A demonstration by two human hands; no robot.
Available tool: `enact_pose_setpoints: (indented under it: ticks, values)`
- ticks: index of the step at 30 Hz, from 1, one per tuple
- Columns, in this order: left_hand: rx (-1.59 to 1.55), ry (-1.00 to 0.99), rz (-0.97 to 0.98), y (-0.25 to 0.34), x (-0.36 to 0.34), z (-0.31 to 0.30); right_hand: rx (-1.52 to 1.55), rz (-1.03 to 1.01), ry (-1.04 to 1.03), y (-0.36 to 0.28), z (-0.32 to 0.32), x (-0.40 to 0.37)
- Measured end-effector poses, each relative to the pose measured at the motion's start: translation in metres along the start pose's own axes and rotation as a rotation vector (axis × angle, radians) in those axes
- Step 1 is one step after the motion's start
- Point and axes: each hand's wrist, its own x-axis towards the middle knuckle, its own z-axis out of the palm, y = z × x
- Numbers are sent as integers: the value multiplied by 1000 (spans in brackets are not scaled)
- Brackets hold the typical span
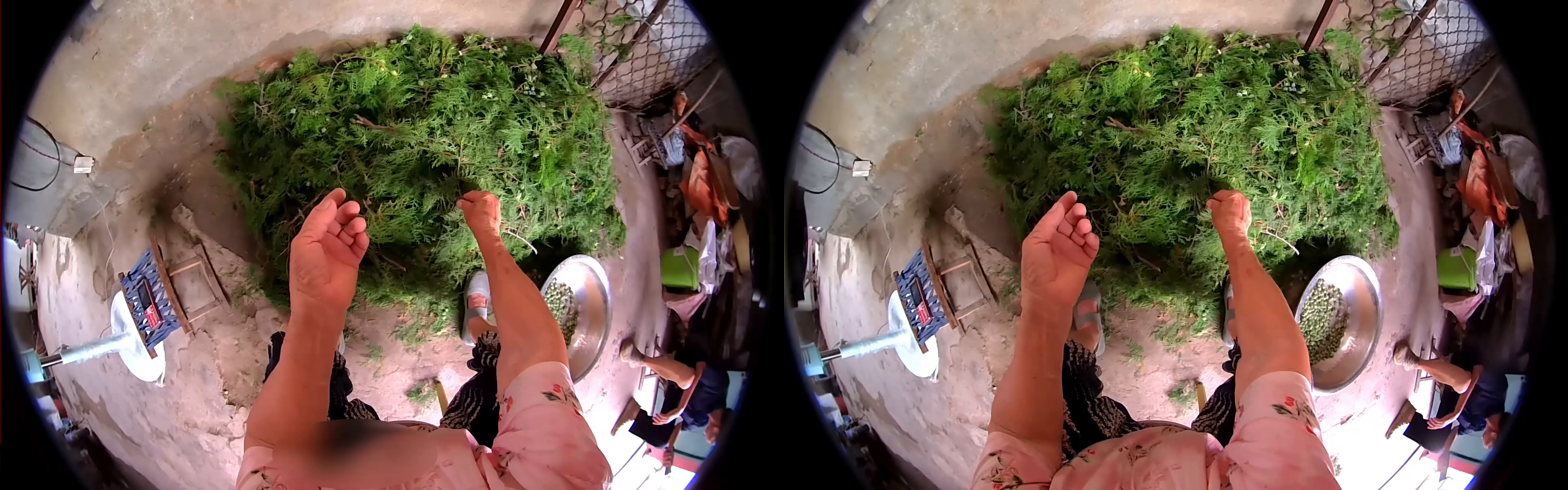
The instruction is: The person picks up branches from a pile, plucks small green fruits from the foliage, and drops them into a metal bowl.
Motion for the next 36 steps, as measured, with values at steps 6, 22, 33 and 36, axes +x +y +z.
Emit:
enact_pose_setpoints:
  ticks: [6, 22, 33, 36]
  values:
    - [329, 92, 31, -15, -1, 3, 173, -440, 289, -41, -48, -48]
    - [495, -142, -168, -57, -1, 10, 1044, -50, 138, -45, -104, -102]
    - [384, -248, -230, -73, 1, 24, 1917, -18, -434, -63, -120, -144]
    - [113, -361, -137, -72, 3, 28, 1921, 119, -613, -69, -111, -166]
